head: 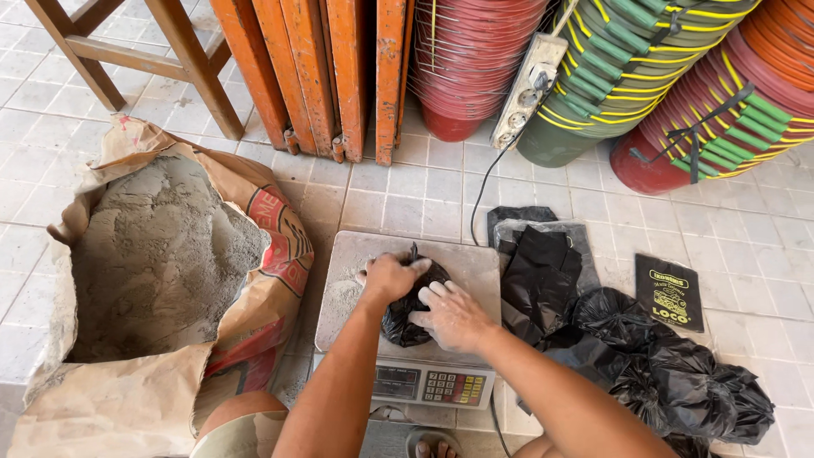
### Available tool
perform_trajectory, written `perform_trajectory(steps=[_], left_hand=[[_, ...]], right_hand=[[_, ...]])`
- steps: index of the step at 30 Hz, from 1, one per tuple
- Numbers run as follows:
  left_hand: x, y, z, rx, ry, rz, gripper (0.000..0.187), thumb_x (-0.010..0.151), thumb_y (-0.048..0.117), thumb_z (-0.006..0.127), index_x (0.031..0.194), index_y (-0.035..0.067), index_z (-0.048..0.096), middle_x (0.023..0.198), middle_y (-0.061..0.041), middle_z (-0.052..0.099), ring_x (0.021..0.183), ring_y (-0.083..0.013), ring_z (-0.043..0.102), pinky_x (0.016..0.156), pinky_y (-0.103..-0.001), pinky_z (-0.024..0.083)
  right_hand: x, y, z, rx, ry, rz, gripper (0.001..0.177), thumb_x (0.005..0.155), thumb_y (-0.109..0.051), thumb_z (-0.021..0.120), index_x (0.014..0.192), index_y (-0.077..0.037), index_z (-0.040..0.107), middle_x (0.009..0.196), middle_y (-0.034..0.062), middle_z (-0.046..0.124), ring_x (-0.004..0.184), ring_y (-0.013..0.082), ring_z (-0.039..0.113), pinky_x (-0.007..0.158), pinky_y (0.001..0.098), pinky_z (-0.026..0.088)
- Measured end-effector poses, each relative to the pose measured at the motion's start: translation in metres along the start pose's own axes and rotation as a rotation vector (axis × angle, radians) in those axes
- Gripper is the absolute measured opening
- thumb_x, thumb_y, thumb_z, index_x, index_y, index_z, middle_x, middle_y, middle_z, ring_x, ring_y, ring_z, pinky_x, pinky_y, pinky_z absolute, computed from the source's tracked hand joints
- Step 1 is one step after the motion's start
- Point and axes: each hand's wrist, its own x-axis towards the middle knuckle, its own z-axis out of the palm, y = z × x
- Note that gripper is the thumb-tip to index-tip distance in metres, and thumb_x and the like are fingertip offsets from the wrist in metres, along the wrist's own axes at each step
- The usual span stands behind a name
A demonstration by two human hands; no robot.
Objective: The person scoops a grey powder from a large sack into a black plastic bag using a scoop. They place the bag on a digital scale to weigh it, then tie the bag closed. The person repeats this process, filling and weighing multiple bags.
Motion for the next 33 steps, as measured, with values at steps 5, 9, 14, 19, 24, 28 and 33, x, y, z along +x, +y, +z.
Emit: perform_trajectory(steps=[5,9,14,19,24,28,33], left_hand=[[0.010,-0.018,0.015,0.048,0.205,0.051,0.034,0.078,0.042,0.060,0.105,0.022,0.066,0.110,-0.007,0.060,0.115,-0.0358,0.045,0.101,-0.048,0.026],[0.039,-0.041,0.033,-0.006,0.323,0.048,0.029,0.074,0.045,0.066,0.095,0.027,0.070,0.106,-0.005,0.059,0.110,-0.0333,0.048,0.098,-0.046,0.033],[0.037,-0.034,0.023,0.014,0.282,0.055,0.035,0.081,0.048,0.055,0.100,0.021,0.068,0.103,-0.009,0.061,0.108,-0.0348,0.051,0.098,-0.048,0.035],[0.056,-0.053,0.031,0.032,0.315,0.024,0.036,0.084,0.048,0.052,0.099,0.020,0.067,0.096,-0.007,0.065,0.101,-0.0298,0.056,0.095,-0.044,0.039],[0.063,-0.055,0.035,-0.173,0.324,0.123,0.029,0.079,0.033,0.065,0.095,0.009,0.070,0.085,-0.013,0.068,0.090,-0.0329,0.062,0.084,-0.040,0.048],[0.011,0.000,-0.005,-0.283,0.108,0.209,0.026,0.070,0.027,0.070,0.090,0.011,0.070,0.091,-0.016,0.067,0.100,-0.0382,0.057,0.086,-0.045,0.046],[0.001,0.010,-0.009,-0.123,-0.030,0.312,0.024,0.063,0.020,0.070,0.085,0.011,0.070,0.086,-0.014,0.068,0.094,-0.0346,0.061,0.082,-0.042,0.049]], right_hand=[[-0.002,0.003,0.013,0.171,0.072,0.117,0.010,0.073,-0.022,0.060,0.079,-0.024,0.068,0.090,0.0017,0.051,0.089,0.0216,0.048,0.077,0.0335,0.042],[-0.005,0.013,-0.008,0.622,0.320,0.221,0.014,0.071,-0.023,0.068,0.084,-0.025,0.072,0.107,0.0022,0.059,0.098,0.0264,0.052,0.087,0.0375,0.045],[0.016,0.029,0.039,1.282,0.193,0.657,0.019,0.074,-0.023,0.070,0.088,-0.010,0.070,0.063,0.0069,0.063,0.052,0.0100,0.049,0.047,0.0197,0.039],[0.016,0.027,0.040,1.369,0.175,0.731,0.019,0.072,-0.026,0.073,0.080,-0.010,0.070,0.047,0.0098,0.055,0.041,0.0150,0.047,0.039,0.0213,0.037],[0.019,0.034,0.048,1.495,0.316,0.911,0.022,0.074,-0.018,0.070,0.086,-0.002,0.063,0.059,0.0141,0.064,0.040,0.0120,0.050,0.033,0.0198,0.040],[0.030,0.045,0.061,1.563,0.425,0.969,0.025,0.076,-0.018,0.070,0.088,-0.001,0.057,0.063,0.0143,0.064,0.042,0.0110,0.053,0.033,0.0174,0.041],[0.063,0.060,0.087,1.508,0.527,0.920,0.013,0.076,-0.017,0.069,0.080,-0.007,0.062,0.053,0.0071,0.055,0.038,0.0124,0.048,0.030,0.0204,0.038]])
